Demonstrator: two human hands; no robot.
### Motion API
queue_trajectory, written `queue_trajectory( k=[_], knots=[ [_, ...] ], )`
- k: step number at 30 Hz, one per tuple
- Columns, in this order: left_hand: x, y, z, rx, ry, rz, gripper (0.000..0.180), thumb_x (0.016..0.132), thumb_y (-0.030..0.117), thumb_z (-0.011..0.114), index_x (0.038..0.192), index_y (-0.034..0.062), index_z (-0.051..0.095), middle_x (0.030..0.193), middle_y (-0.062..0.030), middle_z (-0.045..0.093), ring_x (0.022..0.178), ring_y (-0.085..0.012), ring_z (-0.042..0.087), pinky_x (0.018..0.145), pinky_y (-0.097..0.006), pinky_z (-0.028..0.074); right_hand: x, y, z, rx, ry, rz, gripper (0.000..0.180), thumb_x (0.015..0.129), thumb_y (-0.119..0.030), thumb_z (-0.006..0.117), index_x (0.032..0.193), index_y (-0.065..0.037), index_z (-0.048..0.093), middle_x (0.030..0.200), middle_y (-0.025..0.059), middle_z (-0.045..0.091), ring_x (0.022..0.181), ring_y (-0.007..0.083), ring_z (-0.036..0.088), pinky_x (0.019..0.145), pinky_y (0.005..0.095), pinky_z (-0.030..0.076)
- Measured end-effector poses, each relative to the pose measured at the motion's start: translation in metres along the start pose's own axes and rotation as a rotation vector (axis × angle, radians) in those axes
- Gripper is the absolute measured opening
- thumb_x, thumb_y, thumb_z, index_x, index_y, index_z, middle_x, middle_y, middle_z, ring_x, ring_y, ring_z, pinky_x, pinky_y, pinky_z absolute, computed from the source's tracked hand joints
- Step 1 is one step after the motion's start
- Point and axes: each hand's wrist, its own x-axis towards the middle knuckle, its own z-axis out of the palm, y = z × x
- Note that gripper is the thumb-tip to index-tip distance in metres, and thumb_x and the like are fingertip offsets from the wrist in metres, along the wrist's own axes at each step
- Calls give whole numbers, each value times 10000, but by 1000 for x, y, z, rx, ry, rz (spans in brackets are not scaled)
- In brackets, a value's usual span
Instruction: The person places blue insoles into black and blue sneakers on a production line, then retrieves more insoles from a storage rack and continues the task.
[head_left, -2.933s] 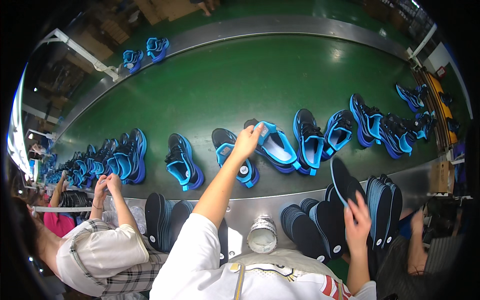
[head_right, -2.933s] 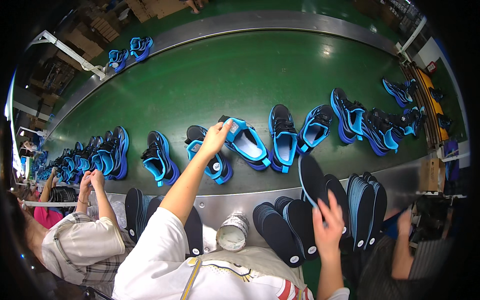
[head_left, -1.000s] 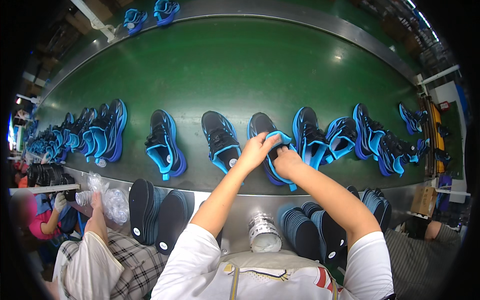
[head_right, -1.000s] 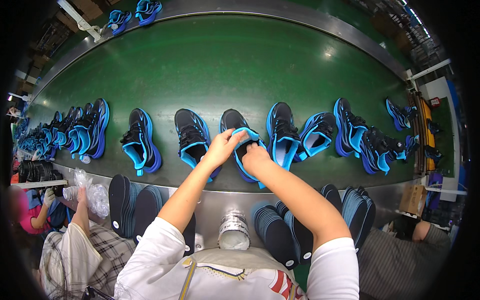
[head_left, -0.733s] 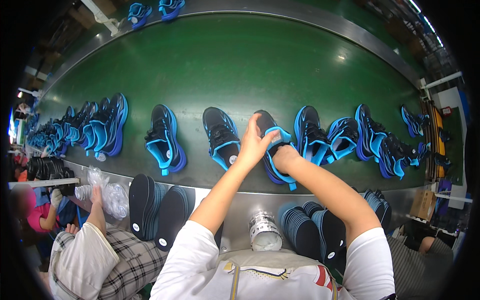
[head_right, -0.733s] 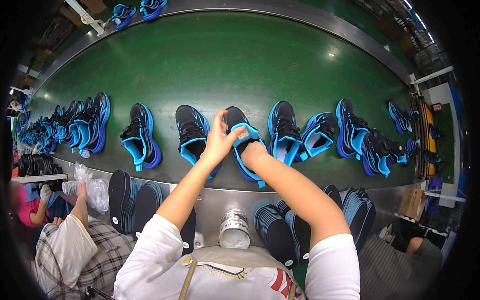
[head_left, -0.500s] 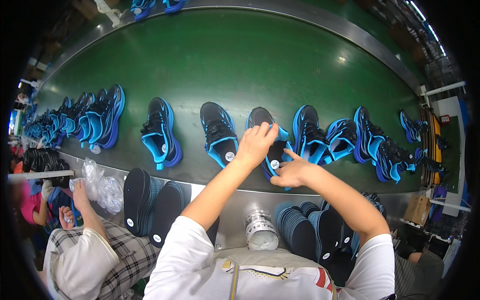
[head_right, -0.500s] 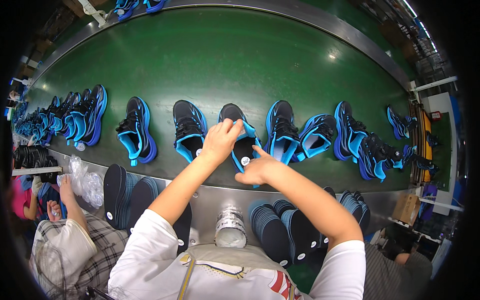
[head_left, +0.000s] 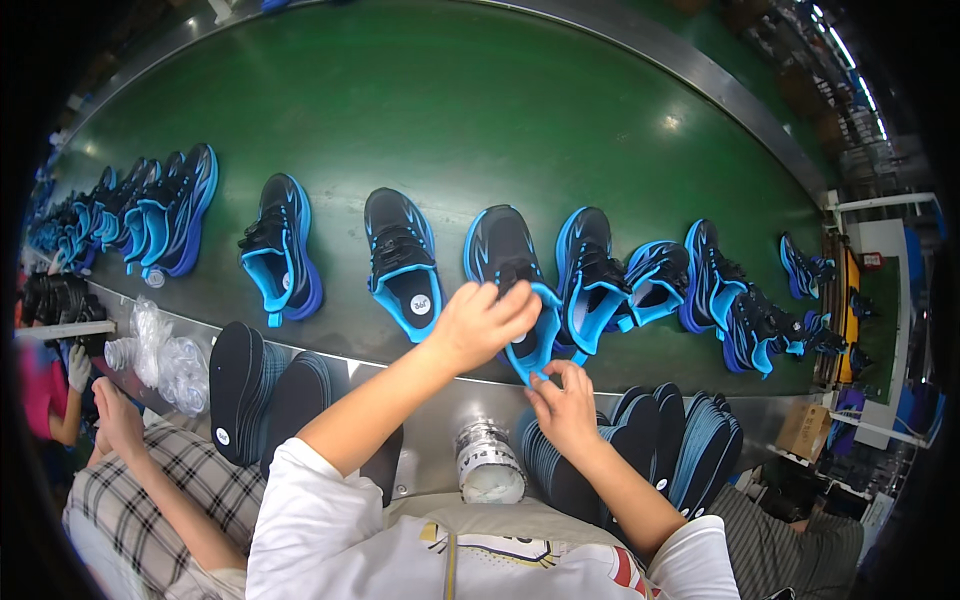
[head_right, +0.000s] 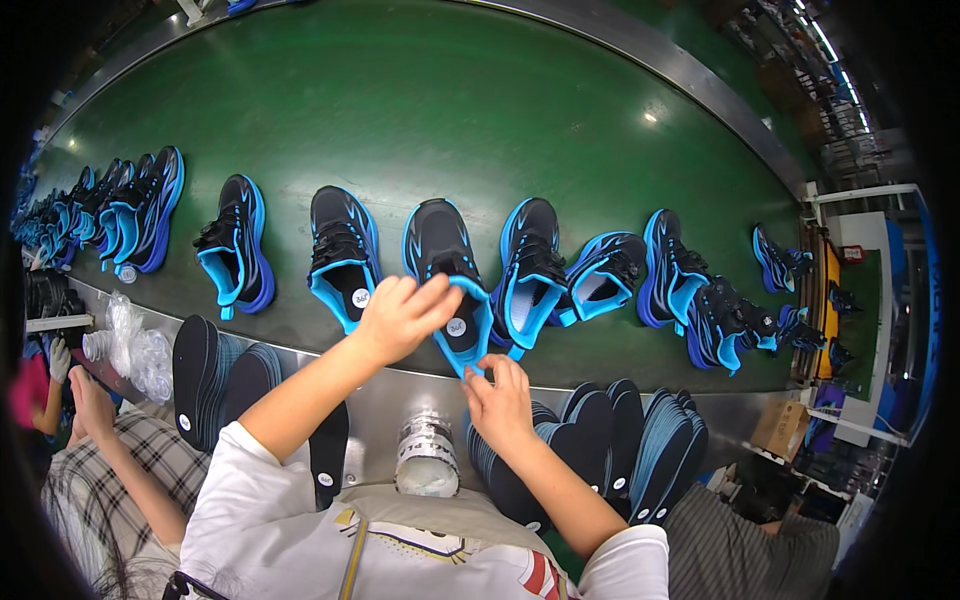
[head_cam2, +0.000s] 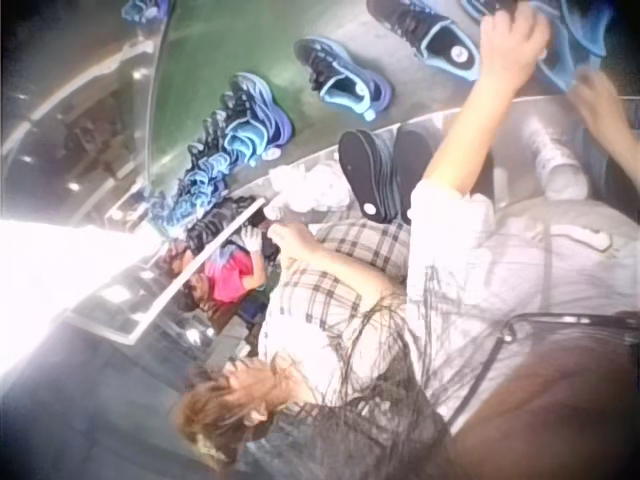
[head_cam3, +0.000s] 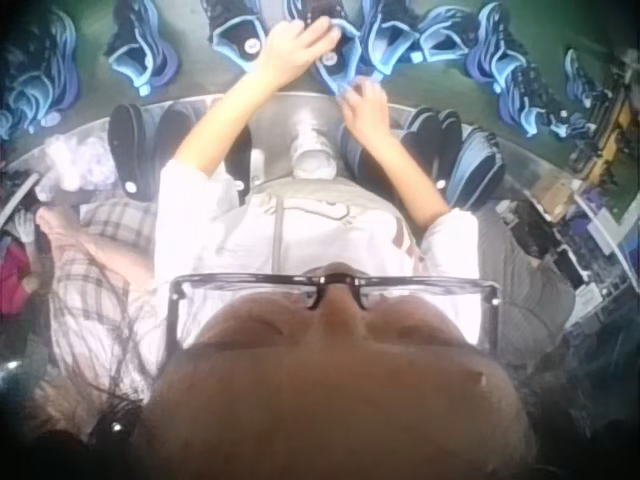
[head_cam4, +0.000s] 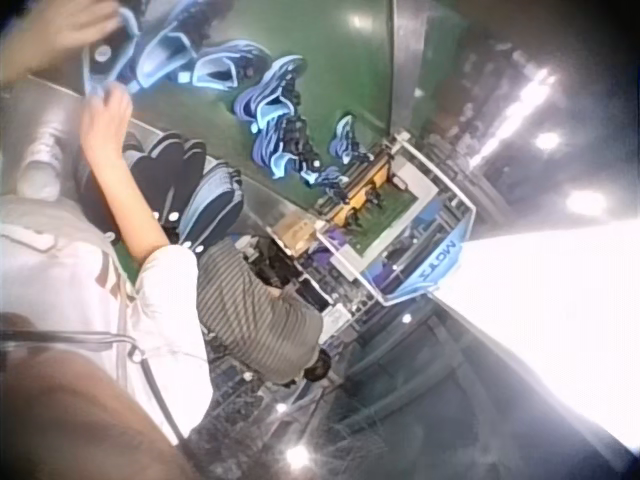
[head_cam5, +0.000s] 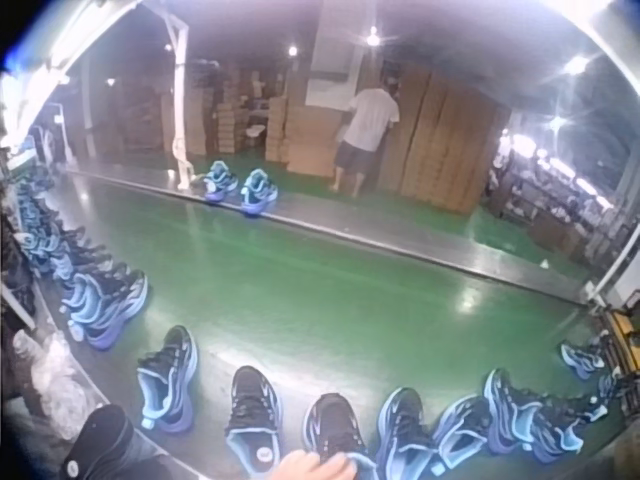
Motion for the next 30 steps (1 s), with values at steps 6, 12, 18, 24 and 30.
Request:
queue_trajectory(
  k=[6, 12, 18, 24, 30],
  knots=[
    [10, -20, 18, 101, -53, -176, 222, 632, 99, 558, 854, 89, 563, 917, -38, 531, 641, -176, 476, 552, -297, 371, -3, 4, -17, -76, 89, 50, 405, 741, -219, 616, 1110, -81, 523, 1149, 178, 403, 1096, 335, 372, 905, 438, 287],
    [17, -23, 16, 115, -147, -118, 140, 617, 99, 546, 757, 92, 538, 805, -9, 483, 668, -179, 469, 567, -301, 384, 5, 70, -27, 58, 237, 564, 642, 734, -322, 629, 1266, -106, 340, 1277, 245, 277, 1159, 418, 313, 948, 466, 248],
    [16, -4, -7, -704, -465, -523, 79, 733, 112, 616, 709, 49, 574, 1017, -61, 585, 844, -208, 555, 713, -279, 442, 22, 163, -16, 23, 238, 450, 391, 701, -293, 636, 1006, -84, 509, 1045, 186, 470, 943, 377, 459, 833, 436, 351],
    [17, -7, -43, -1631, -22, -1192, 190, 776, 92, 539, 635, 108, 412, 899, -126, 599, 471, -53, 320, 433, -174, 256, -3, 206, -83, -154, 516, 584, 514, 725, -163, 615, 1183, -56, 407, 1197, 208, 423, 1065, 385, 430, 884, 418, 357],
    [55, -8, -50, -1683, 21, -1129, 236, 802, 120, 570, 676, 109, 371, 595, 18, 384, 505, -67, 313, 468, -211, 252, -102, 115, -108, -71, 189, 270, 351, 753, -125, 580, 1090, -45, 528, 1099, 206, 486, 956, 372, 499, 846, 427, 386]
  ],
)
